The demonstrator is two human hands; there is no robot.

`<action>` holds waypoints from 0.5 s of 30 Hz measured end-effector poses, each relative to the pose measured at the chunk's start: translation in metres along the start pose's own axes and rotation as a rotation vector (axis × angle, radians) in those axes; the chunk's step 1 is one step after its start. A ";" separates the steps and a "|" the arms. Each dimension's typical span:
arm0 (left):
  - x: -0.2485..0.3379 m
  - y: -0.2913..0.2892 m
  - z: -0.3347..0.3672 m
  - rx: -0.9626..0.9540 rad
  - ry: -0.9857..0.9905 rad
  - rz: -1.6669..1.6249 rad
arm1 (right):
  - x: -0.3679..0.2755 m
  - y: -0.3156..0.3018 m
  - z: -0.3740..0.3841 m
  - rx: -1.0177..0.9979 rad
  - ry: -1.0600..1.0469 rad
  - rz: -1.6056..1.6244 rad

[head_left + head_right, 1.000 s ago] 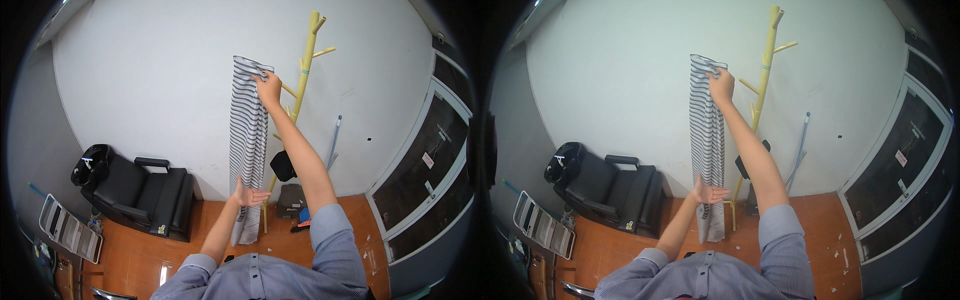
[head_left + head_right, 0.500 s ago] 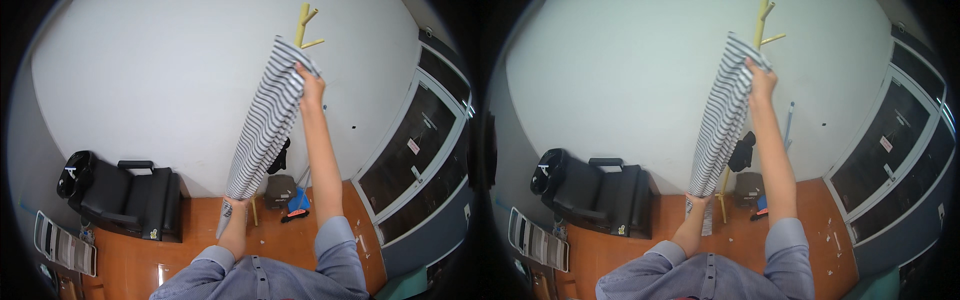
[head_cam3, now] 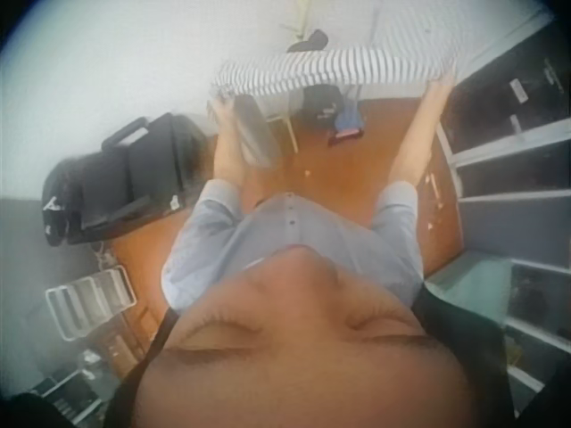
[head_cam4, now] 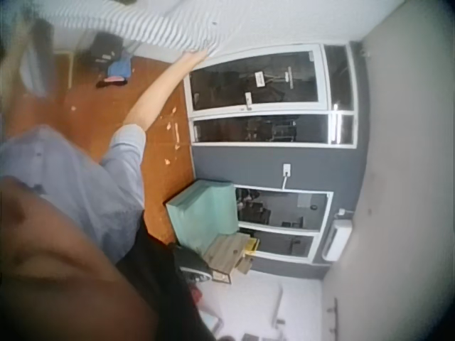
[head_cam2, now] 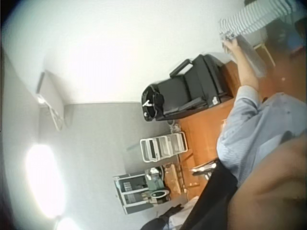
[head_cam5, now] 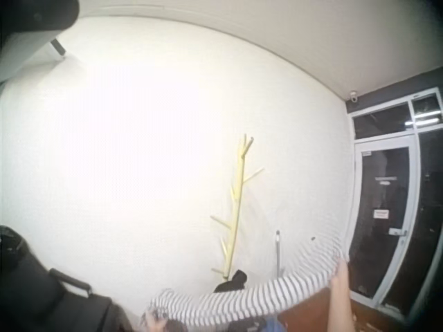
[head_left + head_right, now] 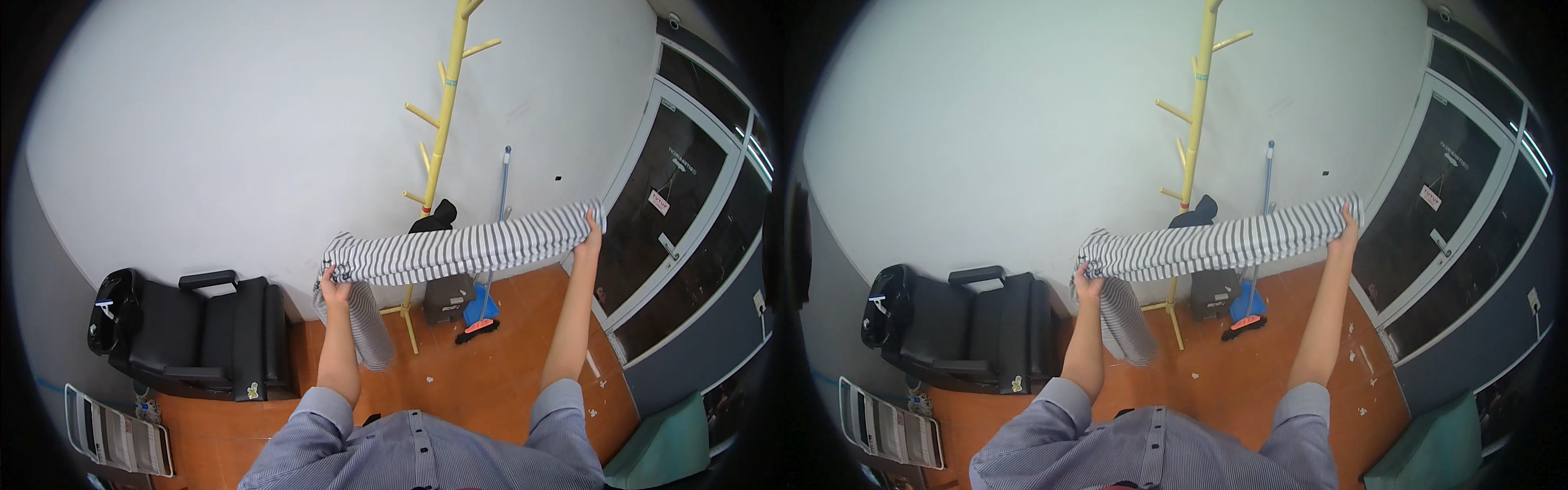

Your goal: The person folds a black cloth and a striped garment by hand and hangs them on a rack.

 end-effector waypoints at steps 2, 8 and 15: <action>0.008 0.023 -0.006 0.002 -0.033 0.046 | 0.027 -0.043 0.000 0.048 0.022 0.020; 0.053 0.040 -0.016 -0.017 0.091 0.136 | 0.121 -0.130 -0.026 0.148 0.232 -0.015; 0.099 0.080 -0.068 -0.058 0.218 0.245 | 0.244 -0.147 -0.084 0.263 0.529 -0.599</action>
Point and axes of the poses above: each hand's wrist, its own z-axis towards the middle knuckle, its own y-axis out of the palm, x = y × z, the point moved 1 cm from there along z, towards the middle knuckle, and after that the axes turned 2 degrees about -y, right-handed, at the moved point
